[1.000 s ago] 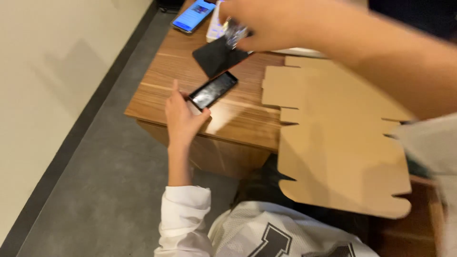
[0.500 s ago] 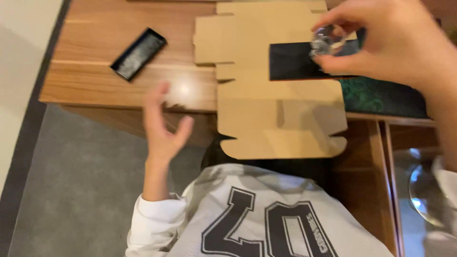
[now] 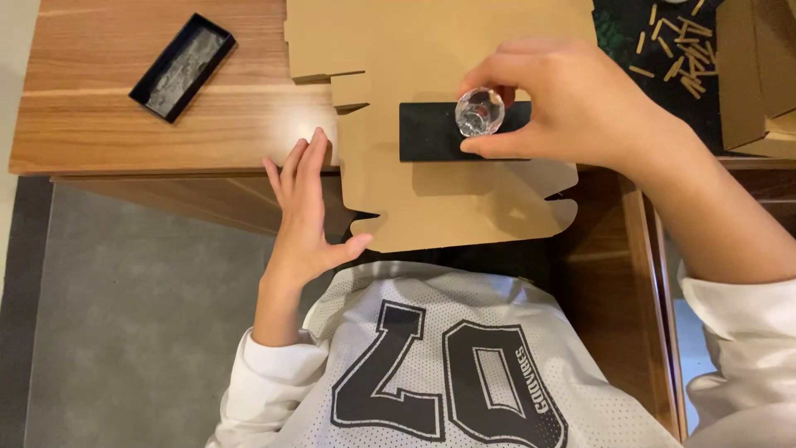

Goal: The person assembles flat cardboard boxes by folding the side flaps and tucking the tabs into slots. They handle multiple pre-cut cardboard sheets, folding each one into a box shape on a wooden desk.

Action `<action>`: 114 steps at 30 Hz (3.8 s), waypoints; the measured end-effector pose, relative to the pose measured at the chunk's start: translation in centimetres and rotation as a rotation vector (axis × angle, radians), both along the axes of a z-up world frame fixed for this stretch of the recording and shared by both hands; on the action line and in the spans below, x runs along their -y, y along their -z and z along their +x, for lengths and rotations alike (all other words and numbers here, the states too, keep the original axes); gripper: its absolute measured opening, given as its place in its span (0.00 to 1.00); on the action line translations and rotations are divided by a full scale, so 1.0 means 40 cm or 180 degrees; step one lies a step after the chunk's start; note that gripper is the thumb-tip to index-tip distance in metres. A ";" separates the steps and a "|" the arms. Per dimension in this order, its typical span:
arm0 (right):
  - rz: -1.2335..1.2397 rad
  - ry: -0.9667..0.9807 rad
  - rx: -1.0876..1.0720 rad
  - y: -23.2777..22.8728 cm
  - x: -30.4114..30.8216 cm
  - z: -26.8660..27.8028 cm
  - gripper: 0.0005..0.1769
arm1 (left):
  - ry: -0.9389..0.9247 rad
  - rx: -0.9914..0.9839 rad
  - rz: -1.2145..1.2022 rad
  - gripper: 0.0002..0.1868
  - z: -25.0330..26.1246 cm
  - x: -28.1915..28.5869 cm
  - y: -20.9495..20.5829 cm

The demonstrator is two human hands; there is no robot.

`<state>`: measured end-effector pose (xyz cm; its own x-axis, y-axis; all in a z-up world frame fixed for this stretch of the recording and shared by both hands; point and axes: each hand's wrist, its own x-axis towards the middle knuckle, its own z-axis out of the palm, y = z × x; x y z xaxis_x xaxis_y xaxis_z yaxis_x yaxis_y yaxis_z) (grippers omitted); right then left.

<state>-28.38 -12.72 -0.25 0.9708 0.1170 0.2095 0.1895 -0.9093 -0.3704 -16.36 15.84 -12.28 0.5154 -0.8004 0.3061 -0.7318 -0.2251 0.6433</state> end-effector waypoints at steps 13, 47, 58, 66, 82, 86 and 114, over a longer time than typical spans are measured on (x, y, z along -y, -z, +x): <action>-0.0257 -0.0023 -0.0254 0.027 -0.020 0.002 0.21 | 0.0092 0.0273 0.0204 0.58 0.001 -0.005 -0.003; -0.0360 -0.0002 -0.0272 0.047 -0.015 0.004 0.21 | 0.0058 0.0457 0.0378 0.57 0.000 -0.001 -0.005; -0.0345 -0.0031 -0.0239 0.047 -0.016 0.003 0.21 | 0.0048 0.0481 0.0406 0.57 0.000 0.000 -0.007; -0.0348 0.0110 -0.0383 0.050 -0.018 0.005 0.21 | 0.0058 0.0463 0.0402 0.57 0.000 0.000 -0.008; -0.0355 0.0126 -0.0437 0.052 -0.015 0.009 0.21 | 0.0038 0.0490 0.0406 0.57 0.000 0.000 -0.009; -0.0164 0.0099 -0.0389 0.054 -0.012 0.017 0.20 | 0.0030 0.0469 0.0428 0.57 -0.001 0.001 -0.010; -0.1621 0.0663 -0.0528 0.052 -0.039 0.000 0.28 | -0.0049 0.0755 0.0522 0.67 0.007 0.000 0.008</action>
<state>-28.37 -11.14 -2.33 0.9992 -0.0340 0.0198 -0.0360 -0.9927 0.1147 -16.09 15.85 -12.59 0.4574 -0.8419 0.2865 -0.8531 -0.3244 0.4087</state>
